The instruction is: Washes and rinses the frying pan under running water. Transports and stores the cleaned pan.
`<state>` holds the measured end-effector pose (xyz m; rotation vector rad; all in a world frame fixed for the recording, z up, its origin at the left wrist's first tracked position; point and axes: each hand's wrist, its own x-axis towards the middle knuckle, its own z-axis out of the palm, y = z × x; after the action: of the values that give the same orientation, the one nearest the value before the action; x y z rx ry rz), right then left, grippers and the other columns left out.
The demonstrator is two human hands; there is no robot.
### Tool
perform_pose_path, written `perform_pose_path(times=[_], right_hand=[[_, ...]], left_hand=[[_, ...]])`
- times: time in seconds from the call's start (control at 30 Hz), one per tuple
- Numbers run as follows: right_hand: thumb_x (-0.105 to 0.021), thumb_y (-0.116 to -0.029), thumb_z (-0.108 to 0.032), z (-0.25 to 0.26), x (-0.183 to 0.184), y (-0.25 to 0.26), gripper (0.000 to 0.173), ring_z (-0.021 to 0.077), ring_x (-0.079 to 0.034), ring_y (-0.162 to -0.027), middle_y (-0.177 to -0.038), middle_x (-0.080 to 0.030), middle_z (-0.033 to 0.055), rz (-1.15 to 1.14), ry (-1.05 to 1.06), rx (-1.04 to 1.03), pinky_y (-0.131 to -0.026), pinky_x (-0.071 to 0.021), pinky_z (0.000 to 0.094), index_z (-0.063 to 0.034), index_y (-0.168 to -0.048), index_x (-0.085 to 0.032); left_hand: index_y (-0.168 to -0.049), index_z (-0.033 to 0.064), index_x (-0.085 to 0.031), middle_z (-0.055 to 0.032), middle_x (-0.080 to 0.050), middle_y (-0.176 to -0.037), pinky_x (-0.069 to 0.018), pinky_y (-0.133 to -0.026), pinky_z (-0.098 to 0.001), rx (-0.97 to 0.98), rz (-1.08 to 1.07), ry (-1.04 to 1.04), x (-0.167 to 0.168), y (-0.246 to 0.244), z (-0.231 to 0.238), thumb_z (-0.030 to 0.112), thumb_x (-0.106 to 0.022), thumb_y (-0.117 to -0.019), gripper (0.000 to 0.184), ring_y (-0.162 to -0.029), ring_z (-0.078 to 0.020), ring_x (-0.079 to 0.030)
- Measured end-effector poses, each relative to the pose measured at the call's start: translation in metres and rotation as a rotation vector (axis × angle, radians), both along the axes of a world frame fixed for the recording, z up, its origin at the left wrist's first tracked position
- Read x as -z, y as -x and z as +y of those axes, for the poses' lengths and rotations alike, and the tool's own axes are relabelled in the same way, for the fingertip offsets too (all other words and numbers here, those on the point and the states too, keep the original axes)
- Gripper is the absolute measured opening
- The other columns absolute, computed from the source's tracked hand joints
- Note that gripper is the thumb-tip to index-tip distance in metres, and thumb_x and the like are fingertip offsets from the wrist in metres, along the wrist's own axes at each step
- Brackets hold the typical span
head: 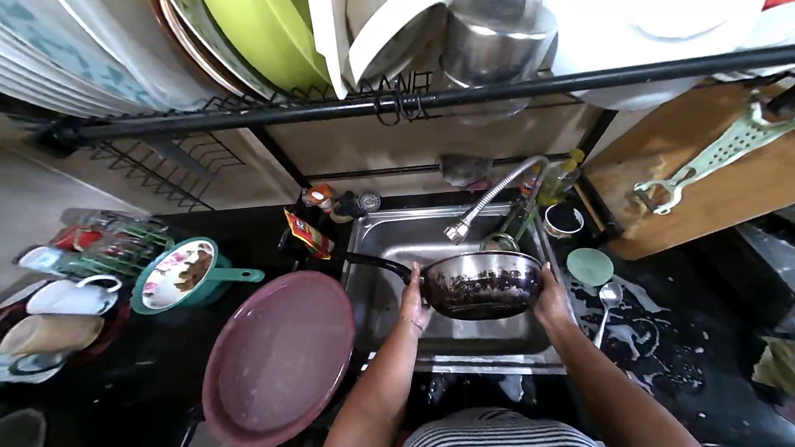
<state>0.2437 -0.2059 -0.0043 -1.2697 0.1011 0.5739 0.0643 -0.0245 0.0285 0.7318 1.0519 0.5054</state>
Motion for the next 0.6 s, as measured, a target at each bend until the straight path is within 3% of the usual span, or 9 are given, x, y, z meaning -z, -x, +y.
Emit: perform_pose_path(times=[0.13,0.2,0.27,0.33,0.4,0.43,0.53,0.6], right_hand=[[-0.017,-0.1098,-0.056,-0.007,0.002,0.006,0.069,0.0179,-0.068,-0.096,-0.109,-0.07,0.0095,0.097,-0.068,0.033,-0.082,-0.0576,0.0405,-0.0039,-0.126,-0.058],[-0.023,-0.112,-0.046,-0.009,0.011,0.007,0.057,0.0132,-0.069,-0.1,-0.111,-0.073,0.0056,0.1,-0.067,0.03,-0.084,-0.0577,0.0355,-0.0044,-0.114,-0.061],[-0.038,-0.1082,-0.021,-0.011,0.015,0.013,0.038,0.0123,-0.063,-0.114,-0.127,-0.067,0.0086,0.081,-0.048,0.012,-0.094,-0.0522,0.034,0.0016,-0.128,-0.061],[-0.045,-0.0971,-0.003,-0.01,0.011,0.019,0.032,0.0143,-0.058,-0.113,-0.133,-0.057,0.0112,0.059,0.008,-0.037,-0.091,-0.0514,0.034,0.0,-0.128,-0.055],[-0.048,-0.0859,0.011,-0.01,0.002,0.025,0.063,0.0198,-0.058,-0.118,-0.146,-0.05,0.0151,0.087,0.085,-0.164,-0.09,-0.0537,0.037,-0.0039,-0.147,-0.045],[-0.047,-0.0847,0.016,-0.011,-0.002,0.026,0.075,0.0213,-0.056,-0.122,-0.153,-0.044,0.0157,0.109,0.122,-0.245,-0.091,-0.0533,0.0385,-0.0069,-0.155,-0.036],[-0.046,-0.0822,0.024,-0.011,-0.003,0.028,0.089,0.0188,-0.056,-0.128,-0.159,-0.039,0.0145,0.081,0.15,-0.398,-0.096,-0.0538,0.0355,-0.0104,-0.162,-0.026],[-0.046,-0.0793,0.025,-0.011,0.002,0.028,0.092,0.0166,-0.055,-0.129,-0.16,-0.039,0.013,0.044,0.119,-0.418,-0.097,-0.0536,0.0333,-0.0113,-0.162,-0.026]], left_hand=[[-0.14,0.0081,-0.056,-0.0156,-0.066,-0.121,-0.0543,-0.09,-0.0448,0.06,-0.007,-0.047,0.001,0.013,0.004,0.039,-0.049,-0.1077,0.045,-0.105,-0.0258,-0.065],[-0.146,0.0079,-0.05,-0.0147,-0.063,-0.13,-0.053,-0.093,-0.0417,0.039,-0.061,-0.098,-0.002,0.018,0.004,0.027,-0.054,-0.1068,0.044,-0.11,-0.0231,-0.063],[-0.151,0.0058,-0.044,-0.0153,-0.057,-0.139,-0.0501,-0.097,-0.0393,0.002,-0.112,-0.146,-0.008,0.021,0.002,0.013,-0.052,-0.1037,0.048,-0.117,-0.0214,-0.059],[-0.152,0.0021,-0.04,-0.0168,-0.05,-0.147,-0.0488,-0.1,-0.0387,-0.065,-0.18,-0.193,-0.007,0.024,0.002,0.0,-0.049,-0.0976,0.055,-0.122,-0.0214,-0.056],[-0.154,0.0026,-0.035,-0.016,-0.049,-0.149,-0.0503,-0.099,-0.0352,-0.088,-0.224,-0.283,-0.002,0.03,0.006,-0.007,-0.048,-0.0897,0.066,-0.122,-0.0187,-0.057],[-0.156,0.0025,-0.033,-0.016,-0.048,-0.15,-0.0503,-0.1,-0.0338,-0.084,-0.247,-0.326,-0.001,0.034,0.008,-0.009,-0.047,-0.087,0.071,-0.123,-0.0176,-0.056],[-0.161,0.0017,-0.019,-0.0176,-0.038,-0.16,-0.0457,-0.108,-0.0314,0.001,-0.289,-0.429,0.0,0.044,0.017,-0.009,-0.044,-0.0834,0.082,-0.137,-0.0169,-0.049],[-0.161,0.0025,-0.02,-0.0174,-0.04,-0.159,-0.0468,-0.106,-0.0311,-0.009,-0.219,-0.43,-0.007,0.046,0.016,-0.009,-0.045,-0.0873,0.078,-0.135,-0.017,-0.051]])
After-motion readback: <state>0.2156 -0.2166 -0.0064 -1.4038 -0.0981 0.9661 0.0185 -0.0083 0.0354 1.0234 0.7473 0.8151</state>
